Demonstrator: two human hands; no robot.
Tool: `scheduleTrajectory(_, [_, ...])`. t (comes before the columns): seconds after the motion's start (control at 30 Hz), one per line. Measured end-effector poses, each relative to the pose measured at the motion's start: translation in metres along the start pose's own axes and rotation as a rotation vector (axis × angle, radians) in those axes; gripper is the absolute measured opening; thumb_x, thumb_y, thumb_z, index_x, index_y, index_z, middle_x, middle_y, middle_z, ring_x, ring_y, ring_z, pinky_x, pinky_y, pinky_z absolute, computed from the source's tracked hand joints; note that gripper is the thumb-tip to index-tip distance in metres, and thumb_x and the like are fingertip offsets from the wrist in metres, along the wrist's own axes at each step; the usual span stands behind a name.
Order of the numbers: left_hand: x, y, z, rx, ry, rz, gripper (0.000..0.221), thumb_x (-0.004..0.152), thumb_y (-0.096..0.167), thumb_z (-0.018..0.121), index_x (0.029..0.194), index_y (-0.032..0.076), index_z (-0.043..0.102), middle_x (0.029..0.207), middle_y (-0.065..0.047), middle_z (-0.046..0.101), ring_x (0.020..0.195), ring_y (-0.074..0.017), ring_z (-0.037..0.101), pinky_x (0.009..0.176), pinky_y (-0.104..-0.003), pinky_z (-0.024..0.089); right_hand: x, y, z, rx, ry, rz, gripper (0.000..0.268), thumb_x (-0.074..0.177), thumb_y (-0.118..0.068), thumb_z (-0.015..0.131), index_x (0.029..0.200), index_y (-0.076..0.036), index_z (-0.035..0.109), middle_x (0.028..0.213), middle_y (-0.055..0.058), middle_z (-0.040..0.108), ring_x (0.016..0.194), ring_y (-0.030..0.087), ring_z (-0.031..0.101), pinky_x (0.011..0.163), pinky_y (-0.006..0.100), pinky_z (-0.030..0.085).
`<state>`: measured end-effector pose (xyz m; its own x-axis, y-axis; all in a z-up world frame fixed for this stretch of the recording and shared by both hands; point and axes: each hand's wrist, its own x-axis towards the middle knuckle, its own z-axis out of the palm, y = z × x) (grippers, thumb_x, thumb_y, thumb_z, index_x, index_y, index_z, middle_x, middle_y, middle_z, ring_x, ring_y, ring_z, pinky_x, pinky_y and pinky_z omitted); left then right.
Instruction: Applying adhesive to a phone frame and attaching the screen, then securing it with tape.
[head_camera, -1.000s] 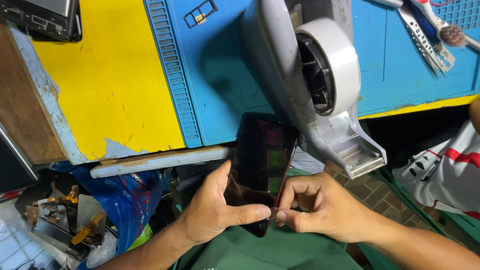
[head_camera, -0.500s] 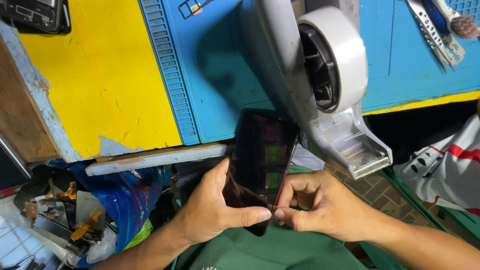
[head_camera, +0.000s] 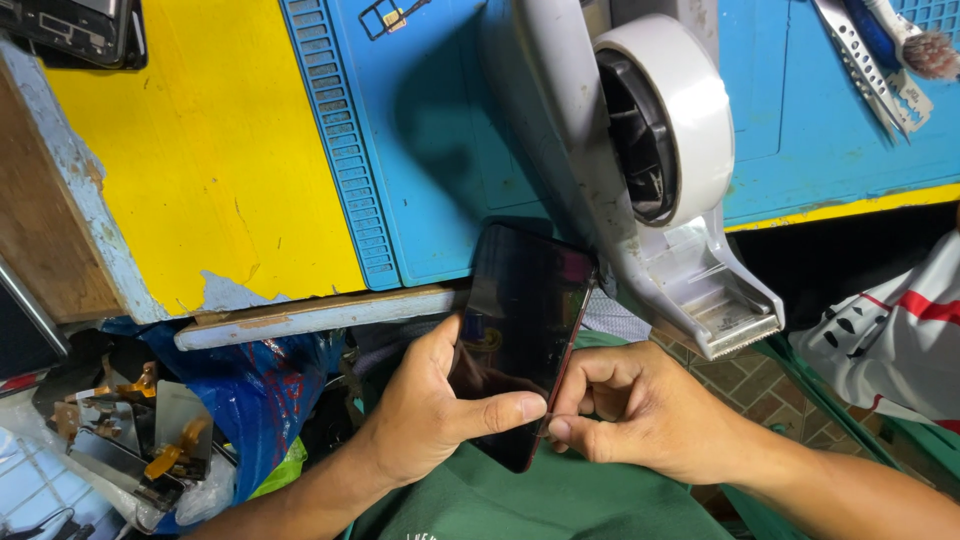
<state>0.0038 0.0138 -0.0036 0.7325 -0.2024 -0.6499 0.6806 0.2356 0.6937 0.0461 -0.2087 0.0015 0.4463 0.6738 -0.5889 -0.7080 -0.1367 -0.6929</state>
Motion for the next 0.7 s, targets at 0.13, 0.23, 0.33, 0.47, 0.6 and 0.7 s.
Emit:
scheduleTrajectory(0.13, [0.000,-0.005,-0.002,-0.044,-0.043,0.015,0.060,0.066,0.024,0.088,0.117,0.004,0.063,0.103,-0.006,0.073,0.096,-0.0141,0.068,0.088,-0.031,0.059,0.000,-0.001,-0.001,-0.006,-0.009,-0.028,0.012,0.087,-0.008,0.080,0.079,-0.001,0.075,0.073,0.008,0.075,0.066,0.013,0.066,0.059,0.025,0.053])
scheduleTrajectory(0.23, [-0.003,-0.007,-0.007,-0.052,-0.110,0.030,0.073,0.065,0.025,0.089,0.127,0.002,0.057,0.112,-0.007,0.071,0.103,-0.0145,0.066,0.094,-0.031,0.057,0.000,-0.001,-0.002,-0.011,-0.008,-0.015,0.013,0.087,-0.009,0.081,0.078,-0.002,0.075,0.073,0.008,0.076,0.066,0.012,0.067,0.059,0.025,0.052])
scheduleTrajectory(0.33, [-0.005,-0.005,-0.009,-0.113,-0.168,0.013,0.073,0.068,0.024,0.087,0.129,0.001,0.054,0.114,-0.010,0.070,0.105,-0.0174,0.066,0.094,-0.034,0.057,-0.001,0.001,-0.001,0.051,-0.031,-0.016,0.012,0.087,-0.006,0.079,0.079,-0.001,0.073,0.073,0.010,0.076,0.068,0.014,0.068,0.061,0.025,0.053])
scheduleTrajectory(0.47, [-0.004,-0.021,-0.002,-0.319,-0.130,0.075,0.053,0.083,0.019,0.079,0.128,0.000,0.058,0.116,-0.010,0.071,0.104,-0.0180,0.067,0.094,-0.035,0.056,-0.001,0.001,-0.002,0.088,-0.064,-0.026,0.013,0.088,-0.009,0.079,0.081,-0.001,0.073,0.075,0.011,0.075,0.069,0.015,0.068,0.063,0.028,0.054])
scheduleTrajectory(0.6, [-0.002,-0.031,-0.001,-0.474,-0.046,-0.095,0.037,0.093,0.020,0.071,0.122,-0.002,0.061,0.105,-0.010,0.070,0.087,-0.0185,0.069,0.072,-0.033,0.060,-0.001,-0.002,0.000,0.066,-0.079,-0.013,0.013,0.090,-0.011,0.078,0.084,0.000,0.075,0.075,0.009,0.075,0.069,0.014,0.065,0.063,0.027,0.052])
scheduleTrajectory(0.7, [-0.001,-0.030,0.001,-0.556,-0.071,-0.105,0.042,0.094,0.022,0.069,0.126,-0.003,0.058,0.109,-0.014,0.070,0.092,-0.0243,0.070,0.076,-0.038,0.061,0.000,-0.004,0.003,0.050,-0.077,-0.023,0.015,0.090,-0.014,0.078,0.086,0.000,0.077,0.074,0.009,0.074,0.068,0.014,0.065,0.062,0.028,0.052])
